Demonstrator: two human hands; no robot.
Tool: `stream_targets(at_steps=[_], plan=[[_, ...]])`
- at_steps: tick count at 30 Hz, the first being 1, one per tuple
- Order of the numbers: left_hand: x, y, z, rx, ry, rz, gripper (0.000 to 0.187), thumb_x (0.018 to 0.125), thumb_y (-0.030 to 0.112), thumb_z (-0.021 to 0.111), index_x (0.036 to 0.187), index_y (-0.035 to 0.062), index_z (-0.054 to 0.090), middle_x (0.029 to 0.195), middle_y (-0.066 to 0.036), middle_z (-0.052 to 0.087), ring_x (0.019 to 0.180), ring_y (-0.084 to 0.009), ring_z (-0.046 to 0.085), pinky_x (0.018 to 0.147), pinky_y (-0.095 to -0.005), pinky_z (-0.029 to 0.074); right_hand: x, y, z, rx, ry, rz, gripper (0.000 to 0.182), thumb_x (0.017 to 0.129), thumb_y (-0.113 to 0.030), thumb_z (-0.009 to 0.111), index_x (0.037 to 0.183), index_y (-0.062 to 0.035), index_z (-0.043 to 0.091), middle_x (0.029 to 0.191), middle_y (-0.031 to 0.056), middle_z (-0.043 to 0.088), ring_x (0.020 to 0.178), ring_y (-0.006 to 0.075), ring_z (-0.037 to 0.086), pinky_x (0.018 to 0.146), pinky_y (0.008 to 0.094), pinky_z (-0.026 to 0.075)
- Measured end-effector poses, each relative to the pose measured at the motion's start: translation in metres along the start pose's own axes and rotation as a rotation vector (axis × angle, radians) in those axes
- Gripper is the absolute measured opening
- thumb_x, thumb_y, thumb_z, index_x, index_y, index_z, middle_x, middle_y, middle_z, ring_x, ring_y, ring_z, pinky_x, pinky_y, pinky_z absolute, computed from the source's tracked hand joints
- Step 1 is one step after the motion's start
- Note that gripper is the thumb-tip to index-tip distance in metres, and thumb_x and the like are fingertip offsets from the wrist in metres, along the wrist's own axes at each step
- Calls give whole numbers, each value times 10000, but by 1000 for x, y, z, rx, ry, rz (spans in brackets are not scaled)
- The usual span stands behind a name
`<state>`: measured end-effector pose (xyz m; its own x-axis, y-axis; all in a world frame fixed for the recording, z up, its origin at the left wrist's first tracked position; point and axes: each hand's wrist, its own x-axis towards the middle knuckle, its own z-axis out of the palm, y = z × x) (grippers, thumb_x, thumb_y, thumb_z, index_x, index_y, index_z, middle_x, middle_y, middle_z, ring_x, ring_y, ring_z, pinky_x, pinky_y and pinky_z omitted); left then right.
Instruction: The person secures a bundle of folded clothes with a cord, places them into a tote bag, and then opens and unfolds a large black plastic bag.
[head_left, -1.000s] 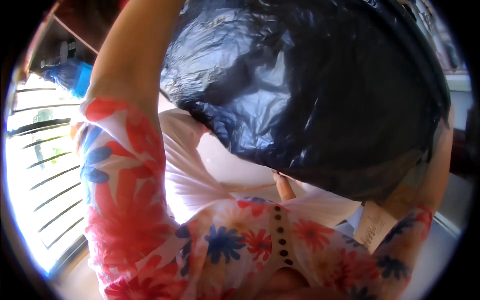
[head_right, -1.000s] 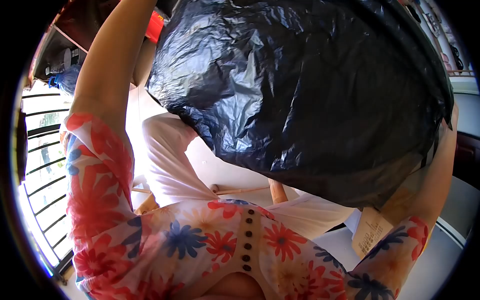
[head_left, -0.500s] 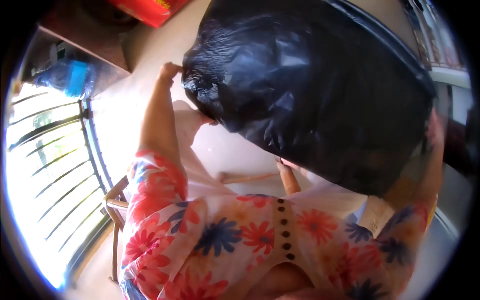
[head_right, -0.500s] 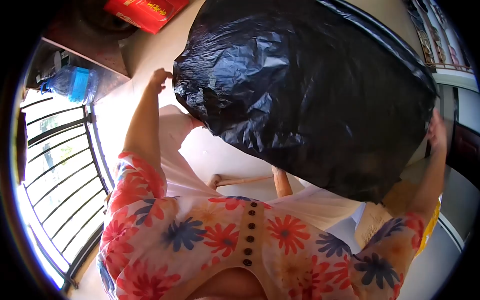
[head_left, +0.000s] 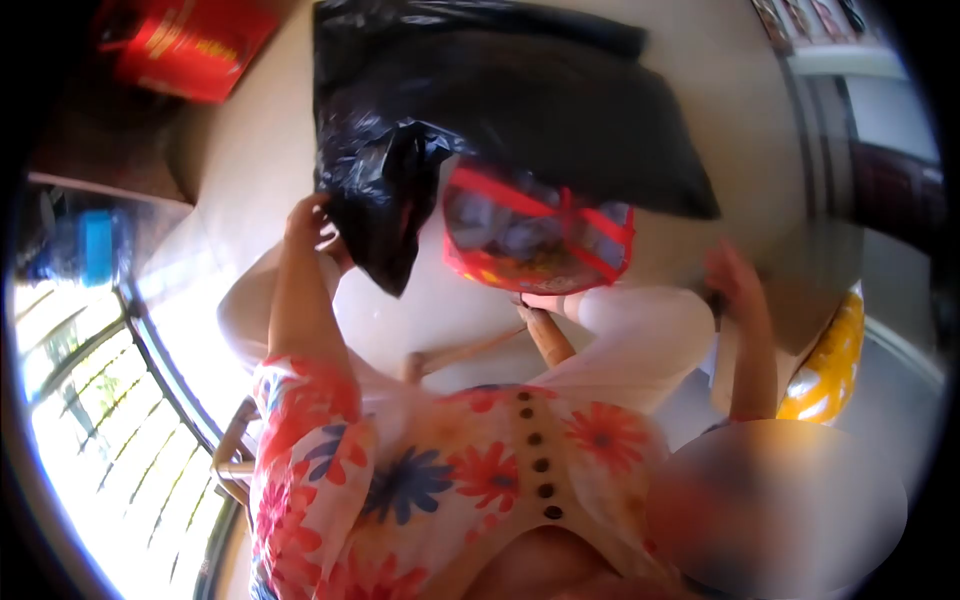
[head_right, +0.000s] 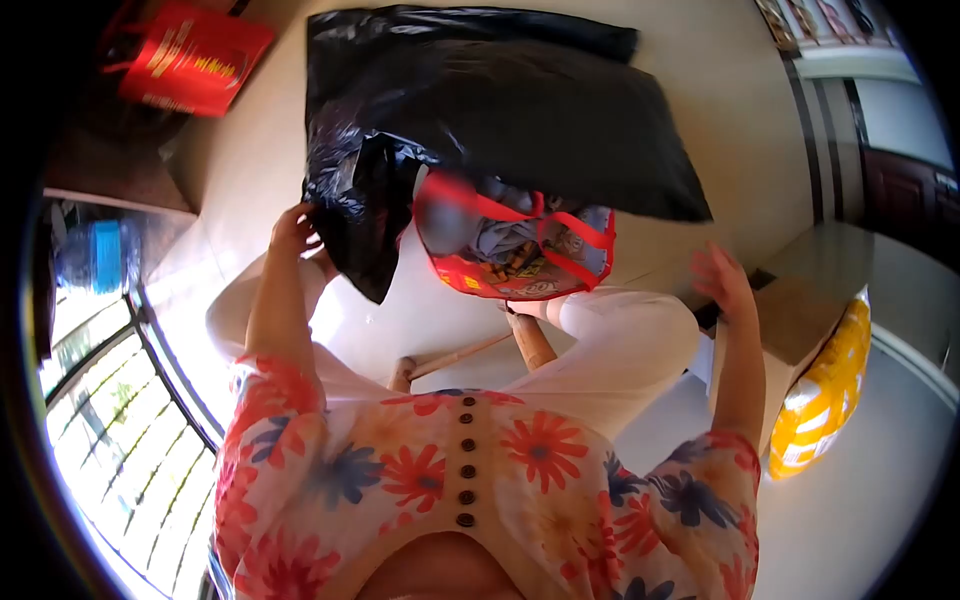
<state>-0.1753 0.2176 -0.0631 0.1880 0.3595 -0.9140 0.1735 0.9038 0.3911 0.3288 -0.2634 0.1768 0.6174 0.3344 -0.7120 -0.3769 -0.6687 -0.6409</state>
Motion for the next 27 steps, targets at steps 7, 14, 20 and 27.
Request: stream_targets(at_steps=[7, 14, 20, 27], plan=[[-58, -57, 78, -383, -564, -74, 683, 789, 476, 538, 1327, 159, 259, 1324, -77, 349, 1207, -300, 338, 992, -485, 261, 99, 14, -6, -79, -3, 105, 608, 792, -451, 551, 1267, -127, 353, 1143, 72, 522, 997, 205, 523, 801, 372, 406], [-121, -71, 102, -109, -508, -11, 625, 730, 51, 556, 1293, 130, 299, 1254, -83, 426, 1162, -285, 403, 957, -489, 325, 129, 50, -2, -169, -2, 75, 591, 764, -397, 568, 1259, -136, 377, 1084, 61, 535, 913, 188, 548, 738, 380, 428], [-141, -47, 103, -120, -326, 129, 525, 655, -110, 526, 1161, -25, 417, 1117, -157, 501, 1047, -330, 472, 943, -423, 371, 164, 86, 21, -125, -38, 103, 597, 800, -407, 521, 1299, -153, 315, 1142, 114, 491, 936, 242, 544, 745, 407, 437], [-244, -5, 161, -44, -278, 309, 575, 639, -39, 601, 1180, 14, 414, 1048, -175, 534, 915, -324, 560, 799, -398, 490, 221, 119, 43, 385, -43, 271, 513, 857, -377, 458, 1275, -121, 308, 1160, 176, 461, 971, 299, 536, 728, 439, 454]])
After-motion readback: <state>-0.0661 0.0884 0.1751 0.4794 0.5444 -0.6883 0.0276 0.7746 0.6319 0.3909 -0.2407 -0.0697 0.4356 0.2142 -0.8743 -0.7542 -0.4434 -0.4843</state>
